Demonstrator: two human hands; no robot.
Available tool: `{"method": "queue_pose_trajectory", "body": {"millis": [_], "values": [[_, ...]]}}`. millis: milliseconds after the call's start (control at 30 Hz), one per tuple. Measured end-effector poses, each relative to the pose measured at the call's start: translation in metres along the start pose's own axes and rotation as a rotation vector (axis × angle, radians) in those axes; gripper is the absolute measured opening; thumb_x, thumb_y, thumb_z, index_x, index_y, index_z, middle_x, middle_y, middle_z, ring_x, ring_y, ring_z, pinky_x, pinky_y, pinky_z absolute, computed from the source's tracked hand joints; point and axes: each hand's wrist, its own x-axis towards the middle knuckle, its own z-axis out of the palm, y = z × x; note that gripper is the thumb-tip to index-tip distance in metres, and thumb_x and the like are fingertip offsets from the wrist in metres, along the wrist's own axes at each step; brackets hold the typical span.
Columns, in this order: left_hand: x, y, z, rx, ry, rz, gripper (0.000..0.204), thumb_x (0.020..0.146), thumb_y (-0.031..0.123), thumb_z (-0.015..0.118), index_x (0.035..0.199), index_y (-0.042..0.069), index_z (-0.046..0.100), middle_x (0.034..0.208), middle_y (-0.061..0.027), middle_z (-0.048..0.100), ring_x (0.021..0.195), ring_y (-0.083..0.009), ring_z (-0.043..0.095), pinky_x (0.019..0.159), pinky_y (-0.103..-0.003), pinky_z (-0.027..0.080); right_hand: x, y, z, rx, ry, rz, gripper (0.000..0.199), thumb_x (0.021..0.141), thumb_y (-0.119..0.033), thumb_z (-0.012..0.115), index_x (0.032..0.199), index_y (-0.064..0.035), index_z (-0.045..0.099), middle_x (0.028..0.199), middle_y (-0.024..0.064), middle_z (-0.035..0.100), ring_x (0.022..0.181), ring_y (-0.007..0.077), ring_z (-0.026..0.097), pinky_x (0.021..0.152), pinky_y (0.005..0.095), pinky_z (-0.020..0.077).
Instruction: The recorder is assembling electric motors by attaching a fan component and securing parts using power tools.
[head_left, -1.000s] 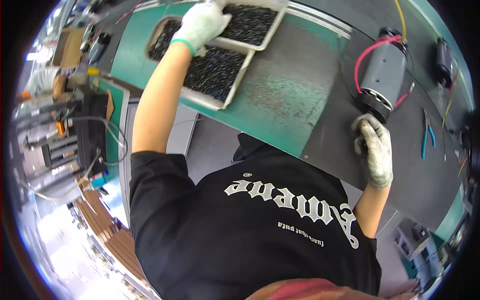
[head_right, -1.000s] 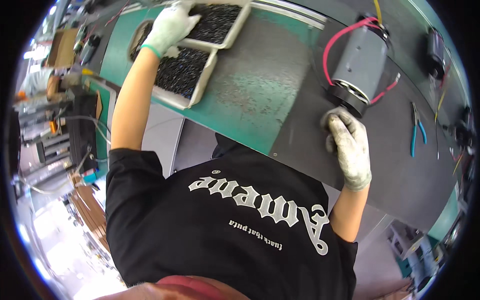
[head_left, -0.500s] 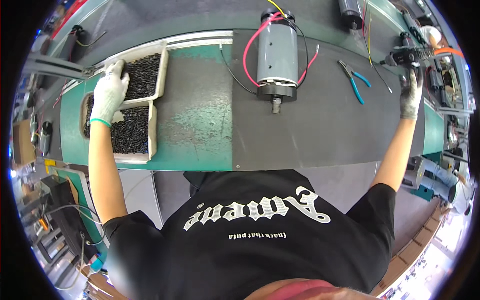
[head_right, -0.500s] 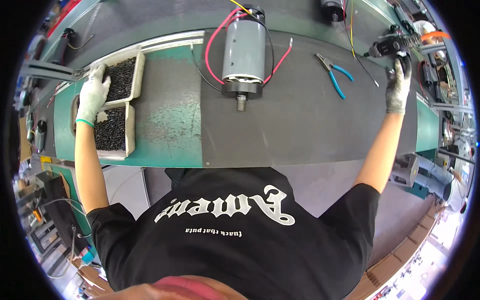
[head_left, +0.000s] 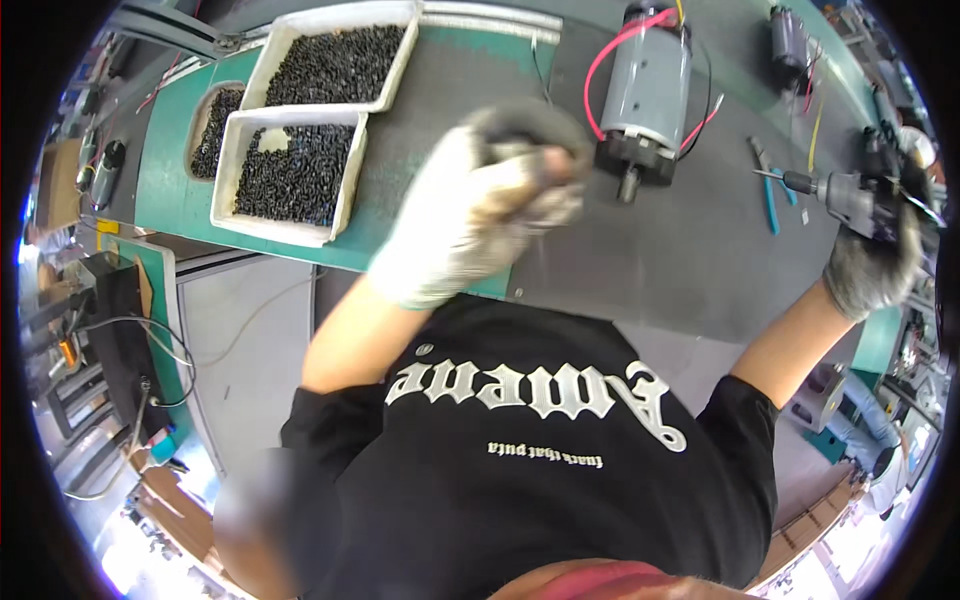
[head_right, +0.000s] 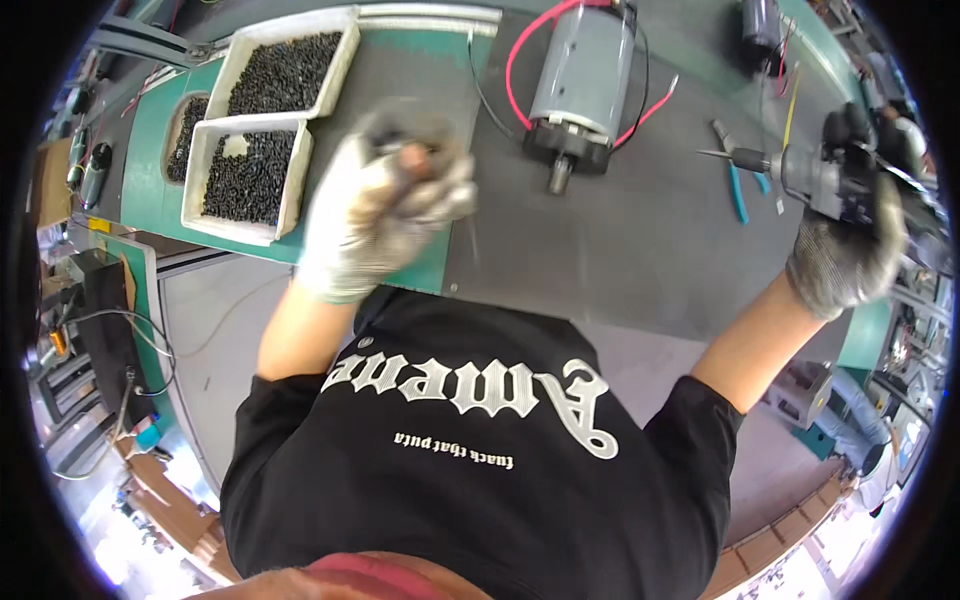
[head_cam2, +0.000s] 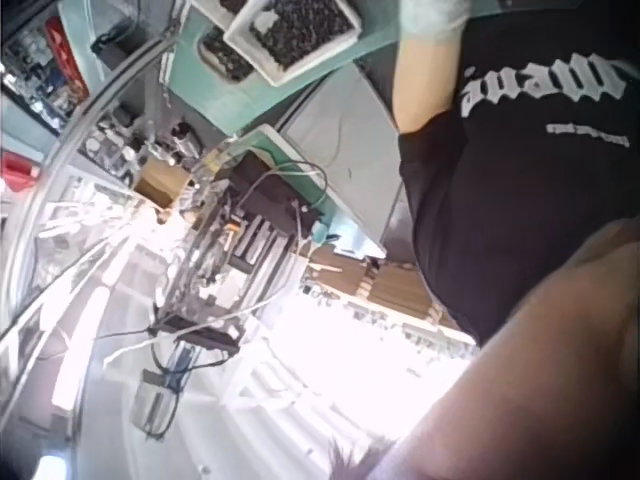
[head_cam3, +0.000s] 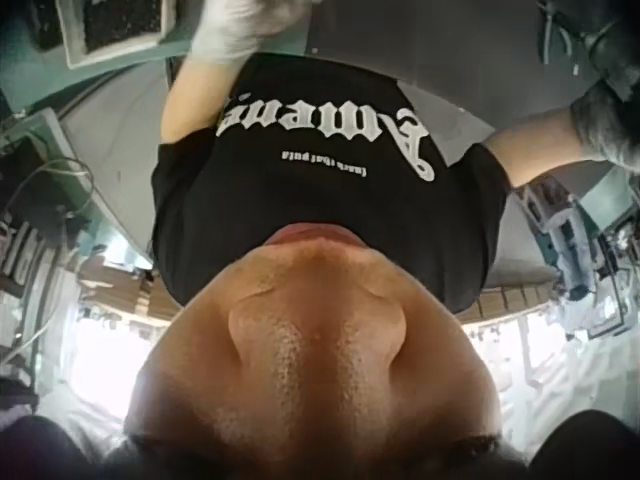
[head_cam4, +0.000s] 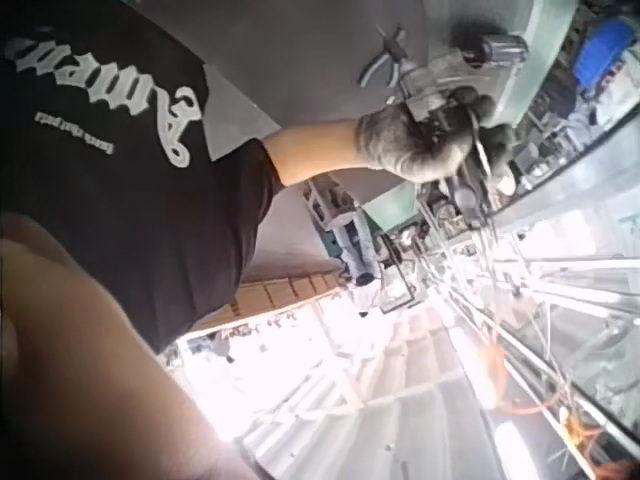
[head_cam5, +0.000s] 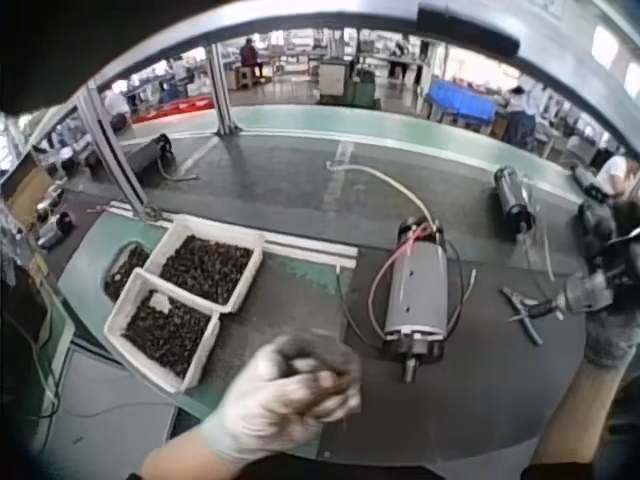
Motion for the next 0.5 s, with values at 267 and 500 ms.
{"method": "queue_pose_trajectory", "body": {"millis": [267,500], "values": [[0.014,-0.067,0.003,-0.438,-0.118,-0.223,0.019,0.092,0.024,0.066,0.1,0.007,0.063,0.092,-0.0021,0.064,0.071,-0.0077,0.059,0.062,-0.024,0.047,-0.084,0.012,0.093,0.2,-0.074,0.028,0.032,0.087,-0.009,0.059,0.117,0.0019,0.056,0.117,0.0154,0.058,0.107,0.0309,0.057,0.091,0.0426,0.0457],[0.0,-0.07,0.008,-0.222,0.049,-0.176,0.022,0.094,0.023,0.063,0.109,0.007,0.063,0.08,-0.0015,0.055,0.057,-0.0082,0.036,0.056,-0.024,0.034,-0.082,0.009,0.12,0.451,-0.305,0.027,0.027,0.088,-0.008,0.061,0.114,-0.0029,0.056,0.112,0.0104,0.058,0.103,0.0255,0.056,0.083,0.0386,0.0477]]}}
